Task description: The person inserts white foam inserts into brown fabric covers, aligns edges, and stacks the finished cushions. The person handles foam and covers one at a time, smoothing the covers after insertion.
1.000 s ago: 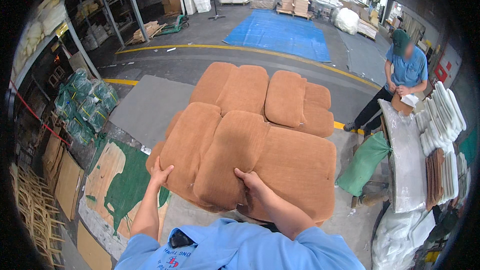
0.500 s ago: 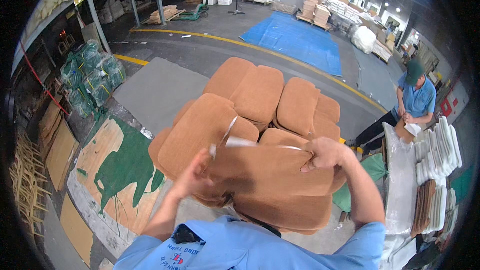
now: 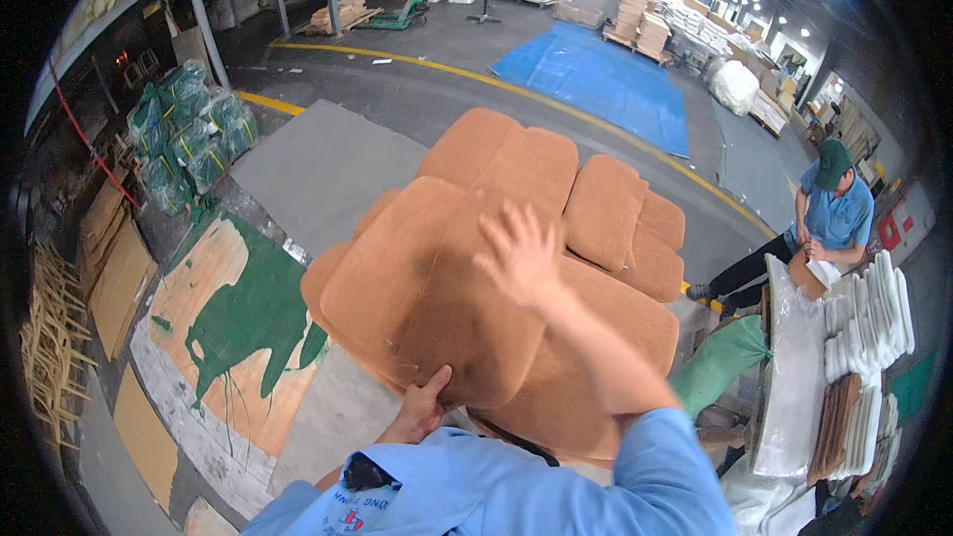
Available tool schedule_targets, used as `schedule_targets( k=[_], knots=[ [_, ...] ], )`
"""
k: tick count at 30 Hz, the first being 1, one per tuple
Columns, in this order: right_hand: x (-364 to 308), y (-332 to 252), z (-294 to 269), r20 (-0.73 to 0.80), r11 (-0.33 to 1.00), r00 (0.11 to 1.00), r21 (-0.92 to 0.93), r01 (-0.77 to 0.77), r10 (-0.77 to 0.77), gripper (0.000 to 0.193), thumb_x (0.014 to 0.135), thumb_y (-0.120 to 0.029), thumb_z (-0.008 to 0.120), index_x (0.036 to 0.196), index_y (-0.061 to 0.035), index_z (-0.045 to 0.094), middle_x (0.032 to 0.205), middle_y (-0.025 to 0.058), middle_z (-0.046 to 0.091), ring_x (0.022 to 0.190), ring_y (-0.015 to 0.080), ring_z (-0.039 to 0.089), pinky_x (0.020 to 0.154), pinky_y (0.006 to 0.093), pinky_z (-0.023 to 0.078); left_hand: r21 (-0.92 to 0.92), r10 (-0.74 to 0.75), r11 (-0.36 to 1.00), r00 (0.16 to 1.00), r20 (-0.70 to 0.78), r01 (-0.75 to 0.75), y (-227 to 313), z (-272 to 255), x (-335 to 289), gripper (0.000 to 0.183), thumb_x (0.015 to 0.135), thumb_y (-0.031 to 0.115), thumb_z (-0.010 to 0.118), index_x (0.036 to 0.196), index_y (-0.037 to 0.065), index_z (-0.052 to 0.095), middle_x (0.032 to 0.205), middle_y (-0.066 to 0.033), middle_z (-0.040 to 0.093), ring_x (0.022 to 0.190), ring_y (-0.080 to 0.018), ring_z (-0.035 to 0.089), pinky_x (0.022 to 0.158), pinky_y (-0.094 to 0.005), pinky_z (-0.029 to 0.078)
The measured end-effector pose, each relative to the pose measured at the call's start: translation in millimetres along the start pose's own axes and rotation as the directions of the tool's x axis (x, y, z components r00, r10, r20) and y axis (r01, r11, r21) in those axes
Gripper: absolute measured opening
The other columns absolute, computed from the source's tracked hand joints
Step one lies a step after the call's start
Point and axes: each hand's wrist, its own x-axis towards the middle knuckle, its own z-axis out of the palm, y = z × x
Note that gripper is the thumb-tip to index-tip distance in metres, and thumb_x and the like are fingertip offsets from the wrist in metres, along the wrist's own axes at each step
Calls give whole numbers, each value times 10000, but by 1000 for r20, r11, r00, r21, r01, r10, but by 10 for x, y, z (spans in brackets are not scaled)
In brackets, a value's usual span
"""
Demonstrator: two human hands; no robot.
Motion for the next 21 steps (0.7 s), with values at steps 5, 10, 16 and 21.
schedule_targets(
  k=[5, 10, 16, 21],
  knots=[
    [-525, -89, 881, 165, 974, 960, -6, -228, 226, 735, 1023, -641, 514, 1637, -246, 424, 1751, 138, 254, 1618, 430, 170, 1266, 700, 130, -10, -138, 990, 990, 10, 138, -94, -247, 306, 651, 1009, 330, 754, 1548, 139, 444, 1515, -110, 569, 1362, -337, 577, 1011, -568, 571],
    [-807, -195, 909, 171, 954, 939, -21, -299, 298, 720, 1027, -606, 540, 1632, -232, 431, 1731, 131, 308, 1610, 427, 197, 1248, 721, 157, 64, -207, 977, 977, 47, 204, -4, -233, 220, 597, 996, 322, 770, 1501, 123, 521, 1463, -122, 620, 1318, -345, 613, 1032, -578, 565],
    [-1006, -393, 966, 195, 899, 886, 35, -436, 422, 748, 1045, -581, 517, 1647, -156, 389, 1740, 153, 266, 1619, 431, 155, 1246, 719, 164, 206, -221, 958, 971, 93, 198, 400, -389, 282, 674, 1005, 296, 751, 1571, 144, 419, 1521, -129, 567, 1385, -379, 566, 1073, -647, 534],
    [-1092, -406, 1076, 85, 905, 904, 43, -424, 420, 739, 1026, -562, 562, 1610, -127, 437, 1704, 176, 315, 1597, 455, 189, 1241, 703, 191, 226, -329, 924, 943, 54, 309, 448, -483, 494, 695, 983, 318, 777, 1564, 152, 434, 1498, -132, 588, 1381, -388, 568, 1079, -655, 530]
  ],
)
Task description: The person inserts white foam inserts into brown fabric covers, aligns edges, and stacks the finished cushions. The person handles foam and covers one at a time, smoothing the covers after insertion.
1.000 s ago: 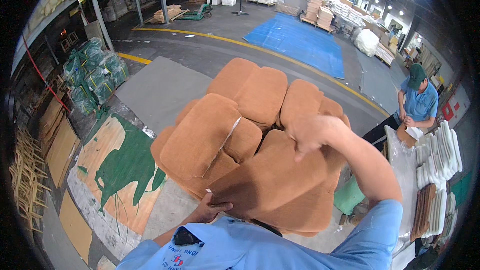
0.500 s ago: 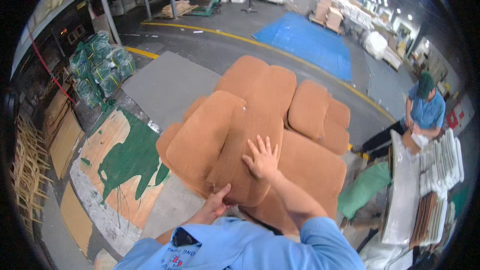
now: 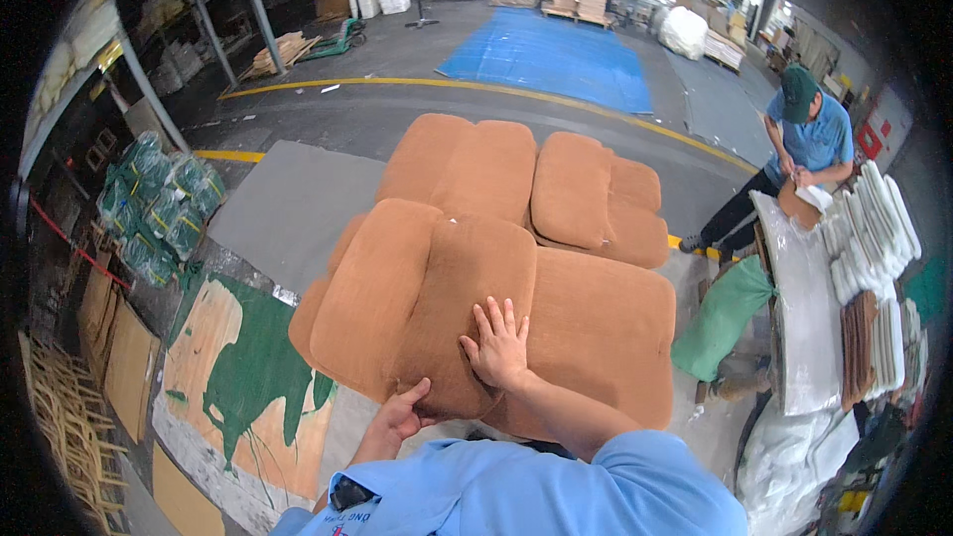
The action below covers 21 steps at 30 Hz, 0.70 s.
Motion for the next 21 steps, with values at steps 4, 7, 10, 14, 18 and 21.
schedule_targets(
  k=[4, 7, 10, 14, 18, 21],
  knots=[
    [347, -78, -333, 129, 1000, 991, 3, 24, -24, 674, 1004, -528, 613, 1523, -108, 522, 1657, 208, 356, 1570, 466, 232, 1216, 733, 209, -4, -11, 1000, 1000, -27, 11, -12, 3, -12, 668, 973, 332, 787, 1536, 151, 476, 1490, -125, 597, 1372, -374, 580, 1077, -629, 536],
    [638, -321, -396, -60, 988, 995, 123, 89, -83, 685, 1012, -553, 583, 1554, -141, 506, 1679, 218, 323, 1581, 475, 196, 1225, 734, 181, -11, -44, 999, 998, -34, 43, -15, -69, -56, 631, 974, 345, 787, 1506, 154, 507, 1462, -116, 621, 1338, -360, 605, 1060, -600, 551],
    [459, -150, -13, -5, 994, 994, 2, 107, -107, 756, 1014, -619, 529, 1625, -185, 430, 1716, 226, 258, 1600, 478, 149, 1247, 717, 128, 13, -23, 1000, 995, -95, 25, -143, 118, -48, 628, 956, 389, 809, 1467, 135, 547, 1400, -134, 661, 1262, -343, 651, 1013, -566, 572],
    [470, -206, 62, 111, 996, 990, -21, 88, -85, 765, 1034, -652, 439, 1661, -219, 374, 1757, 211, 168, 1623, 465, 70, 1261, 709, 68, -7, -65, 998, 990, -125, 64, -142, 131, -166, 648, 961, 422, 796, 1471, 122, 534, 1364, -143, 675, 1153, -348, 701, 911, -508, 618],
    [499, -217, 11, 123, 996, 989, 4, 86, -85, 765, 1039, -654, 422, 1664, -217, 369, 1760, 207, 163, 1625, 461, 60, 1263, 707, 59, 58, -118, 990, 976, -183, 130, -89, 109, -245, 682, 956, 495, 779, 1446, 85, 537, 1205, -158, 732, 929, -335, 757, 746, -435, 647],
    [501, -193, -2, 143, 997, 987, 1, 80, -80, 767, 1039, -651, 421, 1666, -213, 365, 1758, 210, 168, 1625, 461, 63, 1263, 708, 60, 318, -42, 941, 971, -234, 117, -87, 32, -403, 572, 985, 463, 756, 1352, 47, 616, 1134, -140, 755, 909, -295, 759, 739, -388, 620]
  ],
)
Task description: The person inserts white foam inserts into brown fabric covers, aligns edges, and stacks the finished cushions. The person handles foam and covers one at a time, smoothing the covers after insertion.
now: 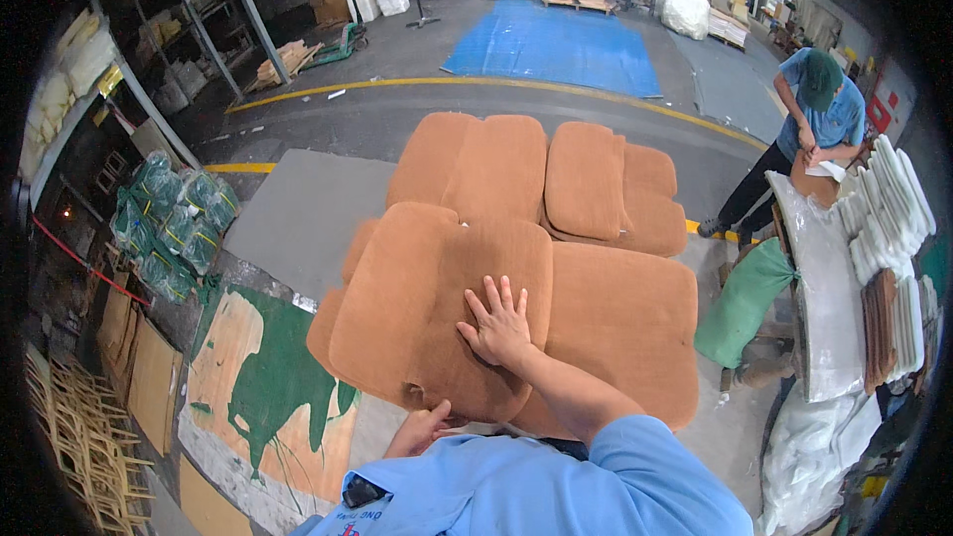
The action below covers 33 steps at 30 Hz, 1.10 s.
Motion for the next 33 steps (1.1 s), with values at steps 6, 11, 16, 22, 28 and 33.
schedule_targets(
  k=[6, 11, 16, 22, 28, 33],
  knots=[
    [-23, 73, -24, 0, 1000, 1000, -12, -7, 7, 764, 1046, -642, 418, 1665, -198, 361, 1755, 217, 173, 1628, 461, 64, 1261, 712, 75, 731, 611, 598, 777, -151, -328, 396, -157, -426, 511, 996, 382, 709, 1375, 43, 653, 1297, -192, 703, 1130, -380, 701, 1011, -513, 540],
    [28, 3, -51, -6, 998, 998, 2, 61, -61, 765, 1048, -645, 417, 1658, -188, 366, 1755, 219, 172, 1622, 480, 72, 1260, 719, 78, 976, 851, -51, 502, 153, -211, 343, 134, -14, 684, 1025, 461, 615, 1601, 127, 457, 1650, -234, 371, 1549, -494, 238, 1255, -658, 139],
    [-318, 338, -130, -86, 975, 976, 84, 207, -200, 620, 1070, -540, 469, 1564, -167, 511, 1690, 192, 343, 1597, 424, 227, 1265, 674, 165, 970, 850, -83, 492, 189, -230, 115, 293, 179, 679, 1057, 457, 544, 1641, 141, 402, 1707, -254, 270, 1588, -520, 151, 1268, -689, 66],
    [-1839, 564, -128, -302, 793, 950, 560, 240, -74, 344, 1049, -241, 625, 1345, -72, 670, 1358, 179, 658, 1287, 398, 599, 1072, 487, 494, 973, 872, -30, 470, 137, -229, 83, 335, 110, 626, 1079, 414, 515, 1613, 96, 443, 1692, -281, 282, 1578, -531, 174, 1270, -671, 94],
    [-4052, 862, 64, -113, 739, 956, 661, -130, 270, 245, 1052, -245, 627, 1221, -104, 735, 1060, 164, 756, 974, 345, 725, 855, 433, 586, 966, 878, -142, 424, 223, -215, -475, 1070, -183, 587, 1059, 377, 549, 1557, 68, 522, 1674, -307, 295, 1568, -541, 193, 1260, -675, 135],
    [-5567, 1584, 148, 17, 442, 712, 773, -455, 702, 274, 1044, -236, 628, 1269, -112, 724, 986, 149, 780, 886, 284, 757, 809, 391, 590, 729, 692, -361, 357, 628, -582, -1397, 2138, -341, 499, 995, 273, 674, 1445, 63, 615, 1576, -294, 448, 1483, -547, 363, 1230, -644, 265]
  ],
)
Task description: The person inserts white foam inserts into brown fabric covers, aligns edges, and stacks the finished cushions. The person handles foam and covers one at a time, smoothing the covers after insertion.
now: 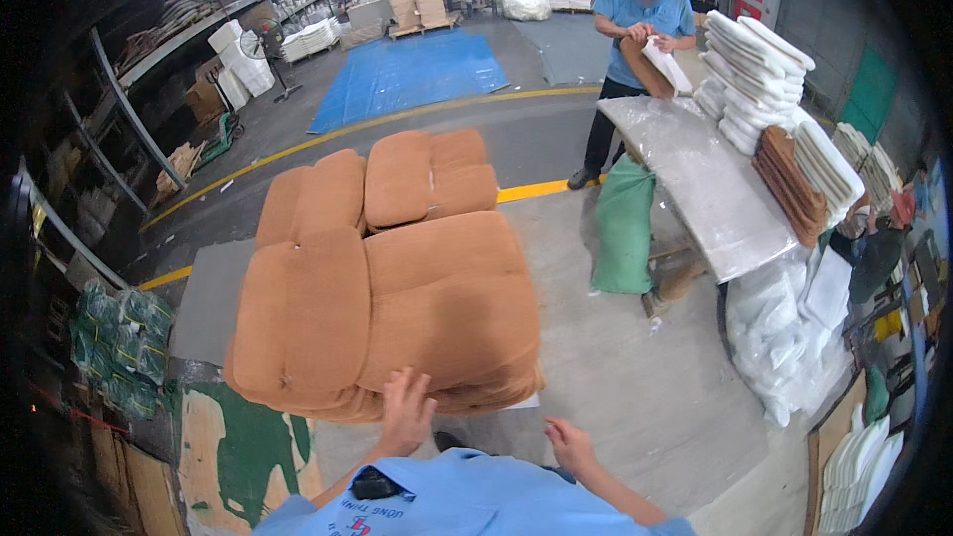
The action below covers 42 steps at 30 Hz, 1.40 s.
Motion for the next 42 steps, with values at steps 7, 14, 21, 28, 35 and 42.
schedule_targets(
  k=[7, 14, 21, 28, 35, 42],
  knots=[
    [-1018, 1139, -1849, -374, 968, 914, -126, -218, 157, 346, 1016, -229, 658, 1335, -100, 692, 939, 140, 793, 857, 294, 768, 777, 392, 588, -620, 621, 749, 573, 535, -234, 2239, 1475, 79, 377, 1042, 245, 665, 1379, 76, 654, 1390, -202, 654, 1225, -394, 651, 1024, -443, 543],
    [-1743, 1817, -2710, -597, 916, 730, 24, -400, 334, 374, 1007, -246, 653, 1346, -91, 676, 926, 130, 792, 843, 298, 761, 795, 414, 580, -633, 643, 758, 336, 688, -155, 3387, 2261, 490, 422, 1088, 317, 615, 1439, 83, 620, 1261, -181, 729, 1121, -328, 713, 944, -404, 564],
    [-1627, 2593, -2614, -479, 760, 626, 151, -632, 615, 378, 992, -248, 700, 1359, -160, 698, 908, 92, 796, 795, 186, 763, 735, 365, 584, -571, 608, 783, 112, 786, -245, 4360, 3203, 1128, 446, 1081, 363, 613, 1456, 124, 617, 1240, -129, 746, 1088, -289, 727, 933, -385, 566],
    [-744, 2976, -3894, -410, 747, 629, 275, -606, 661, 363, 996, -260, 702, 1338, -137, 714, 889, 77, 789, 764, 163, 745, 705, 350, 571, -627, 646, 736, -16, 764, -255, 5550, 4253, 2346, 460, 1080, 347, 591, 1483, 126, 601, 1306, -134, 734, 1141, -301, 720, 987, -378, 555],
    [58, 3266, -6199, -696, 797, 390, 549, -253, 603, 306, 1049, -234, 648, 1268, -30, 714, 913, 62, 759, 729, 151, 704, 643, 289, 534, -638, 730, 683, 294, 617, -356, 6826, 4428, 4031, 420, 1053, 301, 610, 1408, 80, 652, 1318, -147, 730, 1166, -326, 715, 990, -392, 558],
    [1506, 3469, -7925, -577, 681, 515, 732, -16, 633, 276, 1075, -235, 630, 1238, -24, 703, 991, 85, 750, 794, 172, 714, 686, 302, 565, -551, 554, 807, 599, 578, -214, 7026, 4919, 4866, 380, 1033, 299, 637, 1331, 73, 702, 1174, -170, 768, 1084, -330, 739, 922, -409, 574]
  ],
)
